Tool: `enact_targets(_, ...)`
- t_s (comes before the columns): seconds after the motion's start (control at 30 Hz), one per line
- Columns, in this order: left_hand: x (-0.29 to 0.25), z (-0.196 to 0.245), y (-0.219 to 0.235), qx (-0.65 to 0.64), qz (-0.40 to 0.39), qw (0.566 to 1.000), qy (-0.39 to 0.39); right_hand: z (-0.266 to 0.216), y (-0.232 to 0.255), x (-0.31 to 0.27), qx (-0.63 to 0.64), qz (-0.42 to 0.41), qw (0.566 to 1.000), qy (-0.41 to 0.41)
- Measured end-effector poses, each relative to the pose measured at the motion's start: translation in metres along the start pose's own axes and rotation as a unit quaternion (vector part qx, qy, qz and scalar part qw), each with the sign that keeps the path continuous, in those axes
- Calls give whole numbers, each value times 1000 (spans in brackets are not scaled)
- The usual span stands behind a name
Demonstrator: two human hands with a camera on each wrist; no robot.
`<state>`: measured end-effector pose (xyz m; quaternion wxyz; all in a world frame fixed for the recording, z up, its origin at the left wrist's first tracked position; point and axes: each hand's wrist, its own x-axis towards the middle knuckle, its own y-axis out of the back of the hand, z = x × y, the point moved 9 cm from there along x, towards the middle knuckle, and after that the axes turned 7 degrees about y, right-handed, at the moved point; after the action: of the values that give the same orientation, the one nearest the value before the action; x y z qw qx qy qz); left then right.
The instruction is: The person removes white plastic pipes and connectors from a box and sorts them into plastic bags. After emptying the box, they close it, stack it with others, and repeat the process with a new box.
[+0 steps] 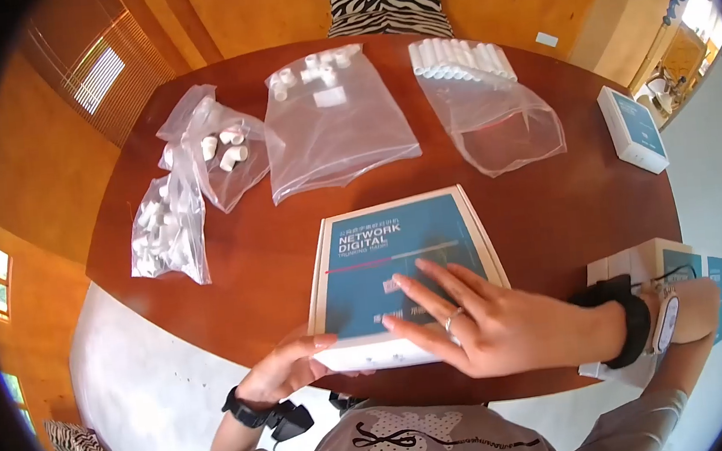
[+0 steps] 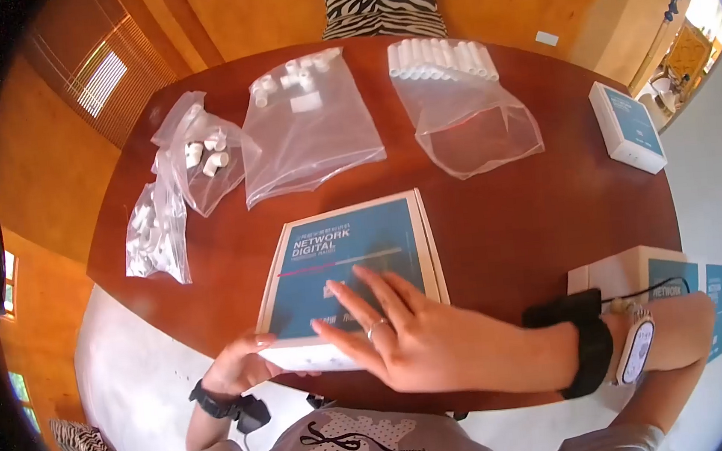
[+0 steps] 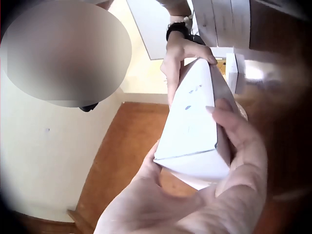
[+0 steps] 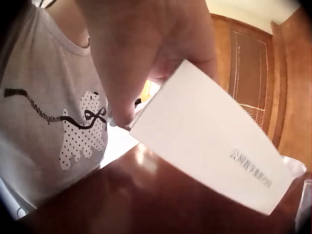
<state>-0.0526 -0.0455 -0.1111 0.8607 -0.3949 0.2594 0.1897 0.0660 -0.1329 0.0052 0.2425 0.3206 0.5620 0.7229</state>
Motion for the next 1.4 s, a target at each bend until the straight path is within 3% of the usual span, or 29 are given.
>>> enact_targets(0.03, -3, -4, 17, 20, 86, 996, -32, 0, -7, 4, -9, -14, 1000, 14)
enact_targets(0.07, -3, -5, 19, 66, 82, 994, -6, -2, -13, 6, -18, -41, 998, 32)
enact_targets(0.1, -6, 10, 23, 248, 116, 961, -34, -8, -15, 6, -38, -53, 997, 47)
enact_targets(0.17, -14, 37, 29, 568, 156, 802, -102, -22, -18, 12, -77, -122, 986, 79)
enact_targets(0.2, -26, 54, 23, 567, 201, 780, -172, -27, -13, 16, -99, -178, 974, 97)
enact_targets(0.23, -36, 66, 28, 538, 255, 782, -186, -29, -10, 20, -123, -234, 958, 115)
enact_targets(0.33, -63, 99, 42, 421, 373, 805, -189, -7, 37, 48, -174, -79, 981, 17)
enact_targets(0.37, -68, 115, 40, 457, 343, 774, -273, 8, 54, 53, -202, 25, 978, -48)
enact_targets(0.4, -71, 127, 36, 458, 316, 755, -348, 21, 61, 55, -235, 54, 967, -77)
enact_targets(0.47, -78, 144, 27, 427, 264, 719, -481, 63, 65, 63, -299, 10, 948, -106)
enact_targets(0.53, -59, 167, -7, 562, 160, 634, -507, 91, 69, 67, -246, -11, 958, -149)
enact_targets(0.57, -48, 180, -16, 525, 185, 628, -545, 103, 69, 69, -197, -14, 964, -176)
enact_targets(0.6, -36, 190, -23, 486, 209, 619, -580, 107, 68, 68, -230, 47, 959, -162)
enact_targets(0.7, 12, 221, 13, 386, 228, 695, -562, 102, 42, 60, -201, 150, 951, -179)
enact_targets(0.73, 9, 226, 9, 432, 273, 637, -577, 98, 29, 56, -169, 171, 951, -195)
enact_targets(0.8, 2, 233, 0, 512, 355, 507, -596, 97, -29, 40, 73, 61, 946, -311)
enact_targets(0.87, 3, 240, 7, 522, 388, 514, -559, 79, -78, 21, 218, 5, 903, -369)
enact_targets(0.93, 1, 246, 26, 531, 433, 534, -495, 60, -93, 27, 85, -66, 943, -314)
enact_targets(1.0, 2, 254, 52, 564, 439, 534, -452, 56, -106, 33, 10, -120, 956, -268)
enact_targets(1.1, 4, 265, 90, 601, 443, 545, -380, 70, -124, 48, 6, -137, 961, -241)
enact_targets(1.17, -6, 266, 94, 611, 496, 473, -395, 82, -127, 51, 96, -141, 949, -264)
enact_targets(1.23, -22, 260, 75, 599, 576, 384, -403, 87, -136, 49, 157, -98, 944, -275)
enact_targets(1.4, -47, 226, -27, 587, 530, 339, -509, 94, -126, 40, 203, -59, 919, -333)
